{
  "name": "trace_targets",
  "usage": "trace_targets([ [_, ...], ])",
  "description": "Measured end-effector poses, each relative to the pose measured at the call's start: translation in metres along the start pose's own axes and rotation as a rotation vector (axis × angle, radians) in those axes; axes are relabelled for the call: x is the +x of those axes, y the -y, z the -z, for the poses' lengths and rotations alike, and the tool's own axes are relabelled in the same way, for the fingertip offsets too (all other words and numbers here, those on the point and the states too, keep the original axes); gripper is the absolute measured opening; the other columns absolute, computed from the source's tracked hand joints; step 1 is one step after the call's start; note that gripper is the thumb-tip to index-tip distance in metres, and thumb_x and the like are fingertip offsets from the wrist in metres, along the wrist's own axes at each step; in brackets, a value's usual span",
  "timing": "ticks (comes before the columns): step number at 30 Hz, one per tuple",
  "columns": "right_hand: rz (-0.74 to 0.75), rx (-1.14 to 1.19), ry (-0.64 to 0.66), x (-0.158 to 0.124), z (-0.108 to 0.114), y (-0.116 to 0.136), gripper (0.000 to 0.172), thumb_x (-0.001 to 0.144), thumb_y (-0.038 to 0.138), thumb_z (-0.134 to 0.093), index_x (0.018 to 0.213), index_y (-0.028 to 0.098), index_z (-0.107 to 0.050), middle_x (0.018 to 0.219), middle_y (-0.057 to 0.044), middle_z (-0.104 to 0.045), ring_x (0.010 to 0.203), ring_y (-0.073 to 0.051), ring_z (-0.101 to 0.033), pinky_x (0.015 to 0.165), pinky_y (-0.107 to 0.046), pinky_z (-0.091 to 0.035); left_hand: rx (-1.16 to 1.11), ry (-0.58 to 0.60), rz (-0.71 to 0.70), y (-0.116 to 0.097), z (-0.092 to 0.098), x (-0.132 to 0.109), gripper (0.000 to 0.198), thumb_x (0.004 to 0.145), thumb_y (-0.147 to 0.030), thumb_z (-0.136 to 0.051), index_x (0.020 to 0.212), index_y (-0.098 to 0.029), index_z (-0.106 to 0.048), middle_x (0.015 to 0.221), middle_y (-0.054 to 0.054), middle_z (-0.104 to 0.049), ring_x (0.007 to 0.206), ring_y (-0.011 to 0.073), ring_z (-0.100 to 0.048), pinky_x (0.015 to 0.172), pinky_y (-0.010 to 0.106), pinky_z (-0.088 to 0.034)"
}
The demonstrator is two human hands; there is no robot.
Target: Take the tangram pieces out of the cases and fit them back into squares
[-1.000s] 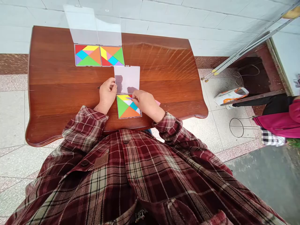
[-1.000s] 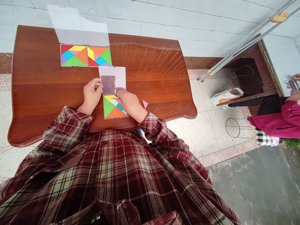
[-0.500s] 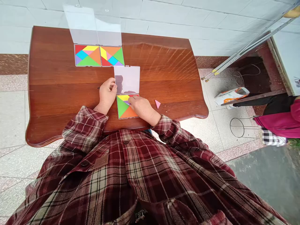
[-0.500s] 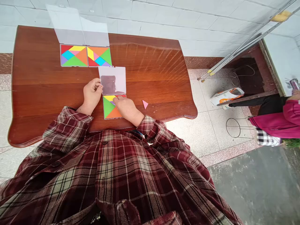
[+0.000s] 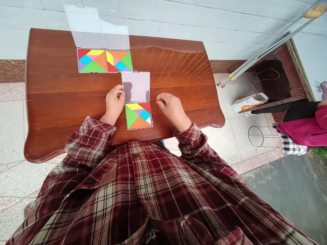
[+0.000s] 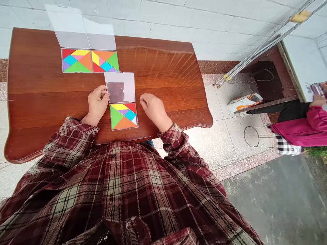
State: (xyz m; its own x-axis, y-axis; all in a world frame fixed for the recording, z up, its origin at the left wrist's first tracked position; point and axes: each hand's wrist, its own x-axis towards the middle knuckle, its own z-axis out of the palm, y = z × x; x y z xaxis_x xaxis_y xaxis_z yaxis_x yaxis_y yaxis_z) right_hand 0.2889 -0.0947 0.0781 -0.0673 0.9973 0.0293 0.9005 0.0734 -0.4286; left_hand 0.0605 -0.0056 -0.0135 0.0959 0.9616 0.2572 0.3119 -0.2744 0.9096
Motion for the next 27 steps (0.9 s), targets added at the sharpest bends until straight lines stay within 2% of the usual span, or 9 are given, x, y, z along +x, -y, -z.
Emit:
trace_targets([
  [3, -0.15, -0.05, -0.029, -0.005, 0.014, -0.025, 0.017, 0.086, 0.02, -0.048, 0.093, 0.019, -0.063, 0.093, -0.008, -0.066, 0.085, -0.021, -0.057, 0.078, -0.032, -0.04, -0.002, -0.012, -0.008, 0.002, 0.001, 0.001, 0.015, 0.08, -0.019, -0.058, 0.094, -0.02, -0.063, 0.075, -0.001, -0.06, 0.075, 0.0125, -0.061, 0.084, 0.033, -0.053],
  [7, -0.316, -0.132, 0.126, -0.015, 0.014, -0.046, 0.014, 0.082, 0.024, -0.058, 0.094, 0.018, -0.063, 0.091, -0.008, -0.067, 0.08, -0.021, -0.057, 0.072, -0.031, -0.039, 0.011, -0.026, 0.012, 0.0, 0.002, 0.001, 0.013, 0.081, -0.023, -0.059, 0.093, -0.02, -0.062, 0.074, -0.001, -0.061, 0.07, 0.0108, -0.058, 0.081, 0.03, -0.054],
  [11, -0.365, -0.125, 0.222, -0.022, 0.002, -0.049, 0.011, 0.08, 0.025, -0.064, 0.088, 0.017, -0.061, 0.087, -0.006, -0.067, 0.076, -0.018, -0.056, 0.069, -0.028, -0.037, 0.017, -0.025, 0.027, -0.003, 0.002, 0.001, 0.012, 0.082, -0.027, -0.059, 0.092, -0.02, -0.061, 0.073, -0.002, -0.06, 0.066, 0.0099, -0.057, 0.075, 0.028, -0.053],
  [14, -0.385, -0.068, 0.187, -0.024, -0.004, -0.048, 0.009, 0.078, 0.023, -0.066, 0.081, 0.017, -0.059, 0.082, -0.005, -0.066, 0.073, -0.016, -0.054, 0.068, -0.028, -0.036, 0.002, -0.026, 0.022, -0.003, 0.002, 0.001, 0.013, 0.082, -0.029, -0.06, 0.091, -0.02, -0.061, 0.074, -0.001, -0.06, 0.066, 0.0102, -0.057, 0.071, 0.027, -0.053],
  [18, -0.438, 0.059, 0.153, -0.024, -0.008, -0.052, 0.015, 0.073, 0.018, -0.07, 0.079, 0.018, -0.056, 0.075, -0.002, -0.063, 0.069, -0.014, -0.052, 0.067, -0.027, -0.035, -0.031, -0.029, 0.004, -0.003, 0.002, 0.002, 0.014, 0.08, -0.032, -0.063, 0.089, -0.021, -0.061, 0.073, -0.001, -0.06, 0.065, 0.0102, -0.057, 0.067, 0.025, -0.051],
  [21, -0.404, 0.186, 0.131, -0.026, -0.012, -0.055, 0.015, 0.077, 0.023, -0.067, 0.073, 0.019, -0.053, 0.067, 0.001, -0.059, 0.063, -0.012, -0.048, 0.064, -0.026, -0.035, -0.036, -0.031, -0.004, -0.005, 0.002, 0.001, 0.012, 0.08, -0.03, -0.062, 0.087, -0.021, -0.061, 0.07, -0.001, -0.059, 0.062, 0.0095, -0.055, 0.062, 0.024, -0.049],
  [23, -0.343, 0.251, 0.093, -0.028, -0.014, -0.051, 0.021, 0.08, 0.03, -0.066, 0.07, 0.019, -0.051, 0.063, 0.003, -0.054, 0.06, -0.011, -0.045, 0.062, -0.026, -0.034, -0.022, -0.029, -0.001, -0.006, 0.002, 0.001, 0.01, 0.081, -0.029, -0.061, 0.086, -0.021, -0.061, 0.07, -0.002, -0.058, 0.061, 0.0091, -0.054, 0.061, 0.024, -0.048],
  [27, -0.225, 0.339, 0.062, -0.033, -0.015, -0.028, 0.027, 0.084, 0.039, -0.062, 0.07, 0.019, -0.051, 0.063, 0.004, -0.052, 0.059, -0.009, -0.042, 0.061, -0.024, -0.033, 0.001, -0.03, 0.024, -0.005, 0.001, 0.002, 0.01, 0.081, -0.028, -0.061, 0.088, -0.021, -0.06, 0.071, -0.002, -0.058, 0.061, 0.0095, -0.055, 0.064, 0.026, -0.05],
])
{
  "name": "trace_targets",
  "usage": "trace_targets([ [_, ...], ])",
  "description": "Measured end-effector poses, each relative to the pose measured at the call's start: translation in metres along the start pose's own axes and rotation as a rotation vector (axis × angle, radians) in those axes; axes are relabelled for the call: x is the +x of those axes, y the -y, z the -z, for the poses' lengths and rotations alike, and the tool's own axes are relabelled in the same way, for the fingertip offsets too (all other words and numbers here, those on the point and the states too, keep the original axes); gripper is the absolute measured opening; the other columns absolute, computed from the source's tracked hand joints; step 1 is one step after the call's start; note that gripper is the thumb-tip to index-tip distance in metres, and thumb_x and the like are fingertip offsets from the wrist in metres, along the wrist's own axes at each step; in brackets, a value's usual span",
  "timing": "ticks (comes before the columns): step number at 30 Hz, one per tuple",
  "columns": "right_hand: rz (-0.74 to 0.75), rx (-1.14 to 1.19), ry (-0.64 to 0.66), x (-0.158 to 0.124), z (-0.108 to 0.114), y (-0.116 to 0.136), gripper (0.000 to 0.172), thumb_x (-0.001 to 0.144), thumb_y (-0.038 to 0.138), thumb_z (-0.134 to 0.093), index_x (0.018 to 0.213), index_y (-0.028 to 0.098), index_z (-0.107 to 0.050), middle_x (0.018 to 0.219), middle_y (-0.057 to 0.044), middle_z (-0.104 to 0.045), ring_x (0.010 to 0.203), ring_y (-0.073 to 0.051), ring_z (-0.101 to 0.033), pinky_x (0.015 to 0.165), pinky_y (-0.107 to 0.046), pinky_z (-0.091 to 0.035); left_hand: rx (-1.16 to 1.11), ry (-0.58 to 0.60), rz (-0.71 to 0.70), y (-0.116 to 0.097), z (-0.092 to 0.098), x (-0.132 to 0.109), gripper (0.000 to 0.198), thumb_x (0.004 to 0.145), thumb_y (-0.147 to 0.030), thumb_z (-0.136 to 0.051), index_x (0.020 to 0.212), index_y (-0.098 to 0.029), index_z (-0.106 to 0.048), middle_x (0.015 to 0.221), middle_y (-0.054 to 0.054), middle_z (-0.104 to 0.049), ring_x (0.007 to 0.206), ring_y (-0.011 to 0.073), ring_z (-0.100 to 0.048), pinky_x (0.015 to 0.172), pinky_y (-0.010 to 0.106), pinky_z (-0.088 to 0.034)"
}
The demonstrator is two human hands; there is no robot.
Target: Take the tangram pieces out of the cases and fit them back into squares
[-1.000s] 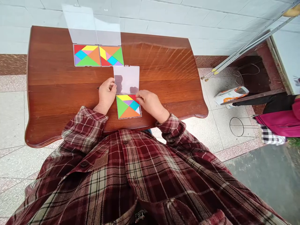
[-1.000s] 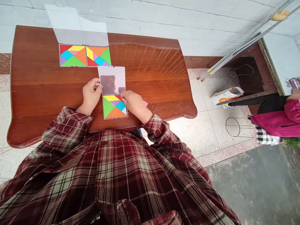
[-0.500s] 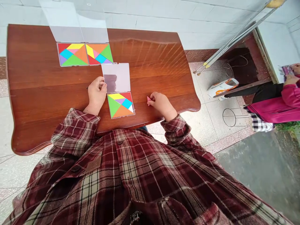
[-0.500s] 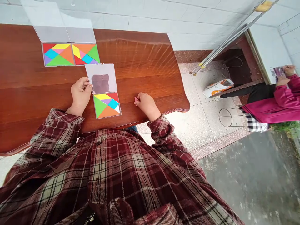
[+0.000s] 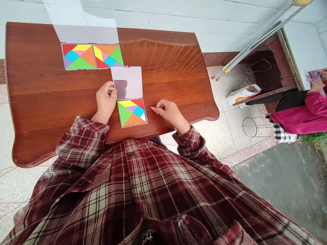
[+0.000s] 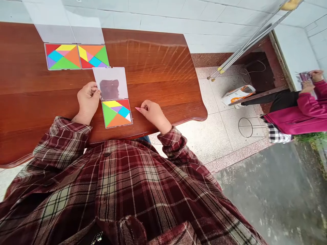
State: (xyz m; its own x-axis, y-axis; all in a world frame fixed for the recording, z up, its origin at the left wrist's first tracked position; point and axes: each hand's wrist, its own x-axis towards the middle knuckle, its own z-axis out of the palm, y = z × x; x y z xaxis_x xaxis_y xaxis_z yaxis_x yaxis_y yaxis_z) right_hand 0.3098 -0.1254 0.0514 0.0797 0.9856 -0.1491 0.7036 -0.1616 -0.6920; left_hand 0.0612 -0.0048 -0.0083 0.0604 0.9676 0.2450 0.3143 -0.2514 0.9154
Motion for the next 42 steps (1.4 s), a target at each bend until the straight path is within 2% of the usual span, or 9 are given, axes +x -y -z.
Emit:
trace_targets([
  [5, 0.007, -0.126, 0.093, -0.008, -0.013, 0.029, 0.025, 0.084, 0.035, -0.062, 0.067, 0.018, -0.053, 0.066, 0.002, -0.055, 0.061, -0.009, -0.044, 0.062, -0.024, -0.032, -0.008, 0.004, 0.001, 0.002, 0.0, 0.0, 0.01, 0.082, -0.027, -0.061, 0.09, -0.021, -0.061, 0.072, -0.002, -0.059, 0.063, 0.0107, -0.057, 0.067, 0.027, -0.052],
  [9, -0.044, -0.237, 0.143, -0.008, -0.019, 0.039, 0.02, 0.083, 0.031, -0.061, 0.068, 0.018, -0.056, 0.069, 0.0, -0.06, 0.062, -0.011, -0.047, 0.061, -0.025, -0.031, 0.007, 0.004, -0.006, 0.0, 0.0, 0.0, 0.012, 0.082, -0.03, -0.061, 0.09, -0.021, -0.061, 0.073, -0.001, -0.059, 0.065, 0.0112, -0.058, 0.07, 0.029, -0.053],
  [19, -0.093, -0.335, 0.249, -0.006, -0.016, 0.048, 0.021, 0.084, 0.03, -0.055, 0.068, 0.018, -0.061, 0.072, -0.002, -0.064, 0.064, -0.013, -0.051, 0.06, -0.025, -0.032, -0.032, 0.01, 0.027, 0.004, -0.001, 0.001, 0.02, 0.08, -0.04, -0.065, 0.09, -0.023, -0.061, 0.074, 0.0, -0.059, 0.075, 0.0153, -0.061, 0.075, 0.031, -0.054],
  [26, -0.047, -0.44, 0.243, -0.001, -0.023, 0.048, 0.019, 0.086, 0.03, -0.052, 0.076, 0.019, -0.064, 0.078, -0.004, -0.067, 0.069, -0.015, -0.055, 0.06, -0.027, -0.03, 0.017, 0.005, 0.02, 0.0, 0.0, 0.0, 0.014, 0.081, -0.033, -0.063, 0.09, -0.022, -0.062, 0.073, -0.001, -0.058, 0.067, 0.0128, -0.058, 0.073, 0.031, -0.052],
  [30, -0.042, -0.455, 0.262, 0.0, -0.024, 0.051, 0.018, 0.086, 0.029, -0.051, 0.079, 0.02, -0.065, 0.081, -0.005, -0.069, 0.07, -0.017, -0.056, 0.059, -0.028, -0.029, -0.014, 0.012, 0.019, 0.003, 0.0, 0.0, 0.016, 0.081, -0.037, -0.062, 0.089, -0.024, -0.061, 0.075, 0.0, -0.06, 0.07, 0.0138, -0.059, 0.075, 0.03, -0.052],
  [33, -0.051, -0.469, 0.277, -0.002, -0.023, 0.054, 0.018, 0.086, 0.028, -0.051, 0.081, 0.019, -0.065, 0.082, -0.006, -0.069, 0.072, -0.018, -0.057, 0.06, -0.028, -0.031, -0.01, 0.004, 0.003, 0.0, 0.0, -0.001, 0.015, 0.08, -0.036, -0.061, 0.087, -0.023, -0.061, 0.073, -0.001, -0.06, 0.065, 0.0119, -0.055, 0.071, 0.029, -0.051],
  [37, -0.063, -0.49, 0.288, -0.003, -0.021, 0.059, 0.018, 0.087, 0.027, -0.051, 0.08, 0.018, -0.065, 0.082, -0.007, -0.069, 0.073, -0.019, -0.058, 0.06, -0.028, -0.031, 0.015, -0.006, -0.001, -0.005, 0.0, -0.002, 0.009, 0.08, -0.029, -0.061, 0.086, -0.022, -0.062, 0.071, -0.002, -0.059, 0.061, 0.0101, -0.052, 0.07, 0.029, -0.051],
  [42, -0.068, -0.484, 0.303, -0.002, -0.022, 0.061, 0.019, 0.086, 0.028, -0.052, 0.076, 0.018, -0.065, 0.08, -0.007, -0.068, 0.072, -0.018, -0.057, 0.059, -0.028, -0.032, 0.008, 0.002, 0.003, -0.002, 0.0, -0.001, 0.01, 0.08, -0.031, -0.062, 0.086, -0.023, -0.062, 0.07, -0.001, -0.058, 0.063, 0.0114, -0.054, 0.074, 0.03, -0.052],
])
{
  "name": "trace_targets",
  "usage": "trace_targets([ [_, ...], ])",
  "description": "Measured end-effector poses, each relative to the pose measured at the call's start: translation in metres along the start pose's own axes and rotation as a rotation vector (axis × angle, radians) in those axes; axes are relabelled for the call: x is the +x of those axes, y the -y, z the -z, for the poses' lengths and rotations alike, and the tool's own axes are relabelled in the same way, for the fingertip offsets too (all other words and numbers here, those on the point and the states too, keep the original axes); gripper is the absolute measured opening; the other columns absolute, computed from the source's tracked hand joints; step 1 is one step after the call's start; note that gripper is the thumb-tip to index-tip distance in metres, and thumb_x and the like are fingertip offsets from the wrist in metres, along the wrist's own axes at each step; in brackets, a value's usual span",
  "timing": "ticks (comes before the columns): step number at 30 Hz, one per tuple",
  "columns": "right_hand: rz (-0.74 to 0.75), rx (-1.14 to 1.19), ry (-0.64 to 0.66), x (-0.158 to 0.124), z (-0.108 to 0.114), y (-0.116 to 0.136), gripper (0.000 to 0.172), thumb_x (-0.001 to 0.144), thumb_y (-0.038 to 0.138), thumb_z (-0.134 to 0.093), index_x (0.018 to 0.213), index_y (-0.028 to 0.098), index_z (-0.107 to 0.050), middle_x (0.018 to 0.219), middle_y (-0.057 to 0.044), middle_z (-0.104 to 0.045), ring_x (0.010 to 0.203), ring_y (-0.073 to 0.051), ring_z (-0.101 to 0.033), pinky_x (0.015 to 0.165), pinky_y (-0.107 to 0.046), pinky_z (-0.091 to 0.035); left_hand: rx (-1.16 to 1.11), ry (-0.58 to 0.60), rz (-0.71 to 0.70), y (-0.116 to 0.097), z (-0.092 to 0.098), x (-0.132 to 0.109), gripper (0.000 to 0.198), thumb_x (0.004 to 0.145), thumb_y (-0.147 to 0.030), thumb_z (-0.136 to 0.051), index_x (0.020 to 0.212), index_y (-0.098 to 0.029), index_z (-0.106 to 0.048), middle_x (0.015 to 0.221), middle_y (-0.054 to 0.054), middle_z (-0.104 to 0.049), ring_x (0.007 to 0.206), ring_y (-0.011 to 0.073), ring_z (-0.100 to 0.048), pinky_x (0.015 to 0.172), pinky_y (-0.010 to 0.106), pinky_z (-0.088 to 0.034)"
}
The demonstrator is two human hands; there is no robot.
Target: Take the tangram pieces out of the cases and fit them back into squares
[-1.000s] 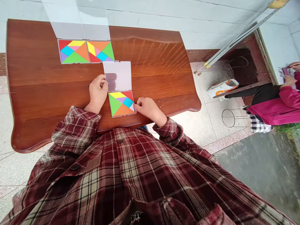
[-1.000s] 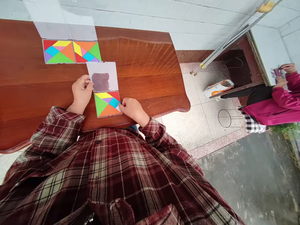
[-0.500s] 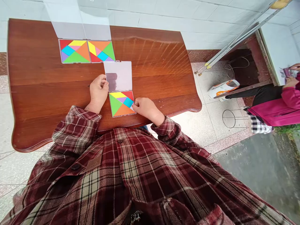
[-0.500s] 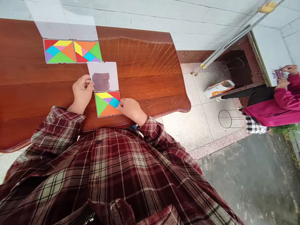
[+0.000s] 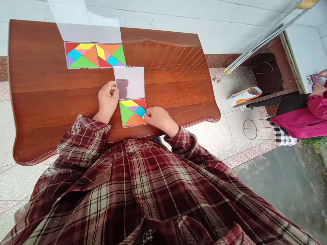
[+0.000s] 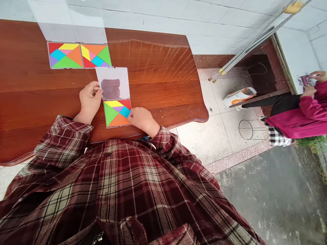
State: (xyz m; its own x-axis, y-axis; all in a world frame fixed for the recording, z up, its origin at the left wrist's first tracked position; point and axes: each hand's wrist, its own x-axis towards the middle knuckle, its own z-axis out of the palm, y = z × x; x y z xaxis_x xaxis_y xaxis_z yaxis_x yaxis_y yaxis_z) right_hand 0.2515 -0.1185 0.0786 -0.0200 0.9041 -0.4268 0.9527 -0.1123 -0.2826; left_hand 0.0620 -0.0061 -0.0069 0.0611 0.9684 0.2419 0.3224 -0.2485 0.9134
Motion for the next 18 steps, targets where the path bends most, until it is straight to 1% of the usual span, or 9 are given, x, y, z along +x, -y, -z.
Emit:
trace_targets([
  [6, 0.032, 0.065, -0.044, 0.0021, -0.0008, -0.006, 0.018, 0.083, 0.025, -0.052, 0.071, 0.018, -0.064, 0.074, -0.005, -0.066, 0.067, -0.015, -0.054, 0.058, -0.027, -0.031, -0.035, 0.003, -0.01, 0.0047, 0.0, 0.0009, 0.014, 0.079, -0.035, -0.065, 0.086, -0.024, -0.062, 0.07, -0.001, -0.059, 0.066, 0.013, -0.055, 0.074, 0.031, -0.053],
  [9, 0.028, 0.089, -0.02, 0.0025, -0.0005, -0.0078, 0.018, 0.082, 0.025, -0.053, 0.068, 0.018, -0.063, 0.071, -0.004, -0.065, 0.065, -0.015, -0.054, 0.057, -0.026, -0.032, -0.044, 0.004, -0.014, 0.0025, 0.0, 0.0004, 0.015, 0.079, -0.037, -0.064, 0.085, -0.024, -0.062, 0.07, -0.001, -0.059, 0.066, 0.0131, -0.055, 0.074, 0.031, -0.053],
  [13, 0.006, 0.078, 0.021, 0.004, 0.0003, -0.007, 0.019, 0.081, 0.025, -0.053, 0.065, 0.018, -0.063, 0.071, -0.005, -0.066, 0.065, -0.016, -0.054, 0.057, -0.027, -0.032, -0.02, -0.005, -0.006, -0.002, -0.0002, -0.0002, 0.012, 0.079, -0.034, -0.062, 0.084, -0.023, -0.062, 0.069, -0.001, -0.058, 0.062, 0.012, -0.053, 0.07, 0.031, -0.052],
  [18, -0.015, 0.04, 0.007, 0.0068, 0.0014, -0.0056, 0.02, 0.082, 0.025, -0.053, 0.068, 0.018, -0.065, 0.074, -0.007, -0.068, 0.067, -0.017, -0.057, 0.058, -0.027, -0.032, -0.043, -0.004, -0.023, -0.0002, -0.0006, 0.0, 0.014, 0.078, -0.036, -0.064, 0.083, -0.024, -0.061, 0.069, -0.001, -0.058, 0.061, 0.0113, -0.052, 0.071, 0.029, -0.052],
])
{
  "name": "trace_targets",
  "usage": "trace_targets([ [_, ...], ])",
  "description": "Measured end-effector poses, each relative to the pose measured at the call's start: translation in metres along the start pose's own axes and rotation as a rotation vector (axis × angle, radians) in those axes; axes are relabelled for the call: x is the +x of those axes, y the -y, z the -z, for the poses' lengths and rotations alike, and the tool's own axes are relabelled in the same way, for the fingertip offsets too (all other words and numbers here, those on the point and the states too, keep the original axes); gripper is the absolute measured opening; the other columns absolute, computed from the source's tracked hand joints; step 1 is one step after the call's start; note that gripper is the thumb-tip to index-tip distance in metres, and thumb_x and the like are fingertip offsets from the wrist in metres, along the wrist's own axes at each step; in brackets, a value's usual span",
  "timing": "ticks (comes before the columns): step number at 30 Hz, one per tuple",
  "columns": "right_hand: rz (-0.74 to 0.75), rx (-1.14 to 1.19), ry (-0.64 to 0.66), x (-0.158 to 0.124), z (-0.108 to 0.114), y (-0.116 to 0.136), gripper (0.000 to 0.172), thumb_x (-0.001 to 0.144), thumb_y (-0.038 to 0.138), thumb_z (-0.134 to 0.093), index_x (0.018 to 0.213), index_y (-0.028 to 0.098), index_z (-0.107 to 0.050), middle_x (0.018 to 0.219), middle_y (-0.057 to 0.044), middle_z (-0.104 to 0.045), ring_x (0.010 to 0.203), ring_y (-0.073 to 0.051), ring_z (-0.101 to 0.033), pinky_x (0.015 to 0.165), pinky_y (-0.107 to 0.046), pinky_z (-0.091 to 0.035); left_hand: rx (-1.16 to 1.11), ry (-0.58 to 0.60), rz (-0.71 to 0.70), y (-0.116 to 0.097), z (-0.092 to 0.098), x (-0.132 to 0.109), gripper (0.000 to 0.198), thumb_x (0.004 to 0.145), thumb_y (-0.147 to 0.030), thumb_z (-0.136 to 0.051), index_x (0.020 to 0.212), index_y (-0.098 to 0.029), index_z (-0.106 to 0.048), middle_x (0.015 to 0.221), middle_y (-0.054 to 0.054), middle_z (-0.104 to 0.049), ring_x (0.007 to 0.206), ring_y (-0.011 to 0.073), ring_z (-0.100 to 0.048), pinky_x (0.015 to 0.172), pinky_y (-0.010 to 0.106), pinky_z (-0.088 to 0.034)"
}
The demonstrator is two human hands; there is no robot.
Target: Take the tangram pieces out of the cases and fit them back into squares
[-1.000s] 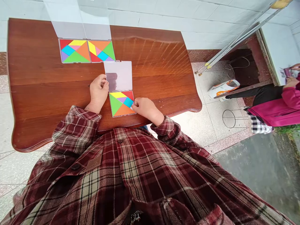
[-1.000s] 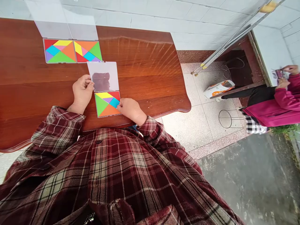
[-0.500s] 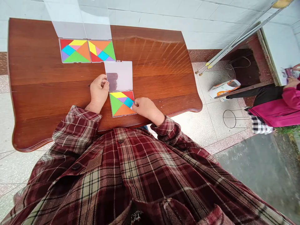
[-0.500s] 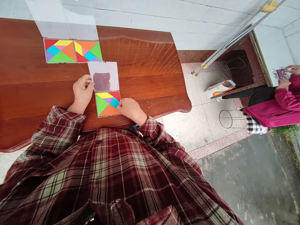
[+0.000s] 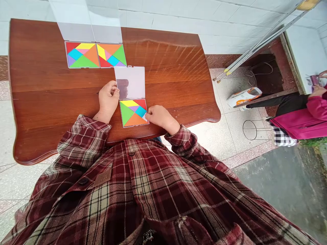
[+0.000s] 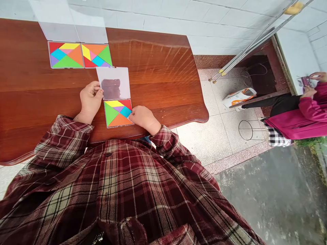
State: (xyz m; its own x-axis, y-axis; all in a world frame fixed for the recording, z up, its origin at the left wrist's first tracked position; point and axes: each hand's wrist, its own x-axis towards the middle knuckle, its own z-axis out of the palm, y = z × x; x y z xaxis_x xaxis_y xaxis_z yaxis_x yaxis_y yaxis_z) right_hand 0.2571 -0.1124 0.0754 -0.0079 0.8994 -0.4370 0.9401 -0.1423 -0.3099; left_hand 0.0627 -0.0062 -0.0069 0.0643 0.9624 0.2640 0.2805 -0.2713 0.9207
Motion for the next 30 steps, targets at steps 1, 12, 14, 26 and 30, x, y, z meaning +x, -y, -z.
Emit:
trace_targets([
  [1, 0.003, -0.009, -0.005, 0.0, 0.0, 0.0, 0.02, 0.083, 0.025, -0.053, 0.069, 0.018, -0.065, 0.075, -0.007, -0.068, 0.068, -0.017, -0.057, 0.058, -0.027, -0.032, -0.001, 0.001, -0.001, 0.0, 0.0, 0.0, 0.014, 0.078, -0.036, -0.064, 0.083, -0.023, -0.061, 0.069, -0.001, -0.058, 0.061, 0.0112, -0.052, 0.07, 0.029, -0.052],
  [12, 0.08, 0.053, 0.025, 0.001, -0.004, -0.001, 0.016, 0.082, 0.031, -0.061, 0.072, 0.019, -0.059, 0.072, -0.001, -0.063, 0.064, -0.013, -0.049, 0.059, -0.026, -0.029, 0.028, 0.011, 0.014, -0.001, 0.001, 0.0, 0.013, 0.08, -0.035, -0.062, 0.084, -0.023, -0.06, 0.071, -0.001, -0.059, 0.065, 0.0117, -0.056, 0.075, 0.03, -0.053],
  [14, 0.104, 0.102, 0.015, 0.001, -0.004, -0.004, 0.017, 0.083, 0.032, -0.062, 0.073, 0.019, -0.059, 0.073, 0.0, -0.062, 0.064, -0.012, -0.048, 0.06, -0.025, -0.029, 0.024, 0.013, 0.015, 0.0, 0.001, 0.0, 0.01, 0.08, -0.032, -0.062, 0.085, -0.023, -0.061, 0.07, -0.001, -0.059, 0.068, 0.0126, -0.058, 0.078, 0.032, -0.054],
  [26, 0.142, 0.095, -0.026, -0.003, -0.011, -0.009, 0.008, 0.084, 0.023, -0.059, 0.09, 0.019, -0.063, 0.08, -0.001, -0.066, 0.07, -0.014, -0.053, 0.062, -0.025, -0.03, 0.02, 0.017, 0.028, 0.002, 0.001, 0.001, 0.009, 0.078, -0.023, -0.061, 0.086, -0.023, -0.063, 0.071, -0.001, -0.059, 0.071, 0.0133, -0.06, 0.081, 0.033, -0.054],
  [30, 0.123, 0.066, -0.041, -0.002, -0.013, -0.006, 0.008, 0.085, 0.023, -0.058, 0.09, 0.019, -0.063, 0.08, -0.001, -0.067, 0.07, -0.015, -0.054, 0.062, -0.025, -0.029, 0.015, 0.015, 0.024, 0.003, 0.001, 0.001, 0.009, 0.078, -0.023, -0.061, 0.087, -0.023, -0.062, 0.072, -0.001, -0.059, 0.072, 0.0135, -0.06, 0.081, 0.034, -0.054],
])
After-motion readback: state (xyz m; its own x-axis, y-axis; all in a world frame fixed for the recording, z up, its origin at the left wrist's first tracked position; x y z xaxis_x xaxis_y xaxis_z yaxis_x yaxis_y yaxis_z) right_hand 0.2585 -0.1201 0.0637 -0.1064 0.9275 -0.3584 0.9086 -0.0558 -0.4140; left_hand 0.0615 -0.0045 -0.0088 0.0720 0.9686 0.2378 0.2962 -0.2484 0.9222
